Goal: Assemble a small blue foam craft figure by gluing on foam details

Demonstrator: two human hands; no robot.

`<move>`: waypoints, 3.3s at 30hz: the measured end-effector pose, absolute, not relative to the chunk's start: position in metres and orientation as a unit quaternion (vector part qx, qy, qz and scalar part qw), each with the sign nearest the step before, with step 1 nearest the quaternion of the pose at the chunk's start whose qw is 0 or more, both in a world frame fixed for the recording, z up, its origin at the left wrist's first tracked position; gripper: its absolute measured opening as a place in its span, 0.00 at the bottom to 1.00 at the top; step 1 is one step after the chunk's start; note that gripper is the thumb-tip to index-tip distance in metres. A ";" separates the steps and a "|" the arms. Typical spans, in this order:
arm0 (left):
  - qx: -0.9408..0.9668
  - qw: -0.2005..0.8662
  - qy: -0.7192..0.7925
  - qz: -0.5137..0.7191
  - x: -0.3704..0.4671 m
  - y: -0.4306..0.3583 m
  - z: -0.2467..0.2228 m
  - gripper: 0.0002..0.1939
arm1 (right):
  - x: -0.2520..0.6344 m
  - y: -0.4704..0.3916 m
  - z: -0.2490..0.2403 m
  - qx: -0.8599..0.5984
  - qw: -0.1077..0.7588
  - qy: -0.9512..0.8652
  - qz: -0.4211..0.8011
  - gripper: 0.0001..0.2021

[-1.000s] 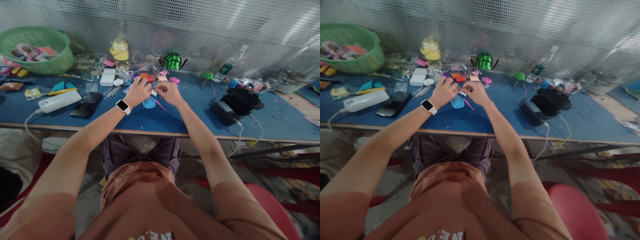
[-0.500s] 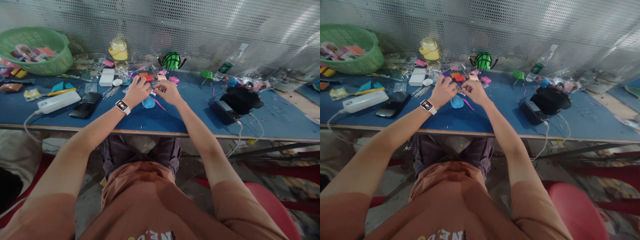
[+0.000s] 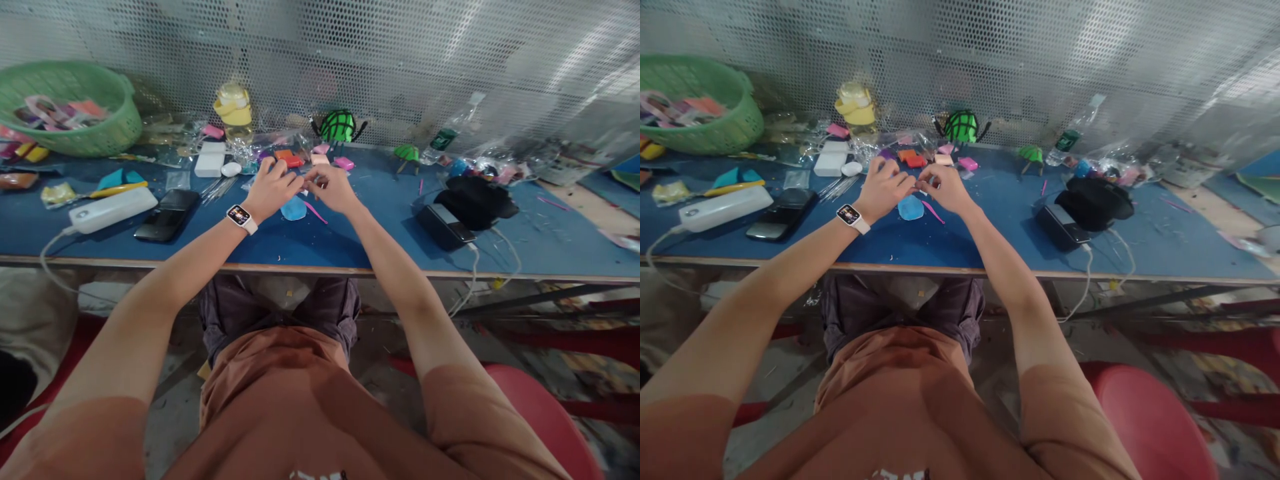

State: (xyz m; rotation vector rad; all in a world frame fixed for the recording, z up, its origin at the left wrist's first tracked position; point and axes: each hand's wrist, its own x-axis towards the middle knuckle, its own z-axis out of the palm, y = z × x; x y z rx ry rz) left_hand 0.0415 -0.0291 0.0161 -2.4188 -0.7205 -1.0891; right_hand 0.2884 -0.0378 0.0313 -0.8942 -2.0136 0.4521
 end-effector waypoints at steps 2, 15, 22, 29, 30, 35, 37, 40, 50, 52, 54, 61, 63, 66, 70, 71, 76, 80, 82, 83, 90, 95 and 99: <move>-0.860 0.206 -0.255 -0.391 0.041 -0.028 0.014 0.15 | 0.288 -0.039 0.032 -0.356 0.438 -0.803 0.190 0.15; -0.870 0.148 -0.279 -0.379 0.039 -0.036 0.022 0.11 | 0.283 -0.045 0.033 -0.352 0.426 -0.806 0.213 0.17; -0.858 0.194 -0.254 -0.401 0.039 -0.032 0.019 0.16 | 0.285 -0.045 0.032 -0.366 0.425 -0.800 0.213 0.11; -0.862 0.170 -0.258 -0.403 0.040 -0.029 0.014 0.13 | 0.283 -0.044 0.031 -0.363 0.419 -0.800 0.227 0.10; -0.864 0.167 -0.258 -0.399 0.040 -0.029 0.014 0.13 | 0.283 -0.043 0.031 -0.364 0.419 -0.799 0.231 0.10; -0.865 0.166 -0.262 -0.395 0.040 -0.032 0.016 0.14 | 0.282 -0.045 0.033 -0.368 0.421 -0.789 0.256 0.11; -0.864 0.171 -0.270 -0.389 0.041 -0.033 0.017 0.16 | 0.282 -0.046 0.034 -0.373 0.420 -0.788 0.251 0.14; -0.863 0.179 -0.290 -0.372 0.042 -0.033 0.018 0.17 | 0.283 -0.044 0.035 -0.384 0.426 -0.790 0.218 0.18; -0.852 0.167 -0.304 -0.392 0.041 -0.026 0.013 0.18 | 0.293 -0.030 0.030 -0.386 0.497 -0.756 0.182 0.24; -0.854 0.176 -0.303 -0.385 0.042 -0.027 0.013 0.17 | 0.288 -0.033 0.029 -0.372 0.489 -0.760 0.213 0.24; -0.857 0.180 -0.300 -0.378 0.042 -0.028 0.014 0.16 | 0.282 -0.035 0.030 -0.365 0.479 -0.758 0.251 0.23; -0.867 0.218 -0.290 -0.343 0.037 -0.029 0.018 0.22 | 0.278 -0.041 0.033 -0.361 0.482 -0.734 0.313 0.30; -0.868 0.201 -0.286 -0.352 0.036 -0.030 0.019 0.22 | 0.279 -0.042 0.033 -0.353 0.472 -0.740 0.324 0.31; -0.868 0.164 -0.279 -0.376 0.037 -0.032 0.020 0.20 | 0.279 -0.042 0.033 -0.352 0.454 -0.742 0.345 0.31; -0.865 0.157 -0.280 -0.386 0.037 -0.031 0.019 0.18 | 0.281 -0.044 0.033 -0.344 0.430 -0.752 0.361 0.29; -0.864 0.161 -0.283 -0.384 0.037 -0.031 0.018 0.17 | 0.281 -0.044 0.034 -0.341 0.423 -0.757 0.363 0.28; -0.867 0.183 -0.276 -0.373 0.036 -0.030 0.018 0.17 | 0.281 -0.047 0.037 -0.344 0.423 -0.757 0.360 0.29; -0.872 0.192 -0.267 -0.364 0.035 -0.031 0.021 0.18 | 0.280 -0.047 0.038 -0.341 0.433 -0.753 0.360 0.32; -0.873 0.184 -0.265 -0.366 0.034 -0.032 0.023 0.19 | 0.280 -0.046 0.038 -0.332 0.439 -0.749 0.369 0.36; -0.872 0.177 -0.266 -0.372 0.034 -0.033 0.023 0.19 | 0.279 -0.046 0.037 -0.327 0.441 -0.746 0.376 0.37; -0.856 0.134 -0.268 -0.421 0.034 -0.033 0.023 0.21 | 0.276 -0.050 0.039 -0.311 0.460 -0.713 0.429 0.38; -0.848 0.134 -0.271 -0.436 0.034 -0.030 0.022 0.23 | 0.275 -0.047 0.038 -0.309 0.479 -0.677 0.466 0.37; -0.852 0.138 -0.269 -0.427 0.034 -0.033 0.023 0.22 | 0.278 -0.047 0.037 -0.305 0.456 -0.665 0.507 0.37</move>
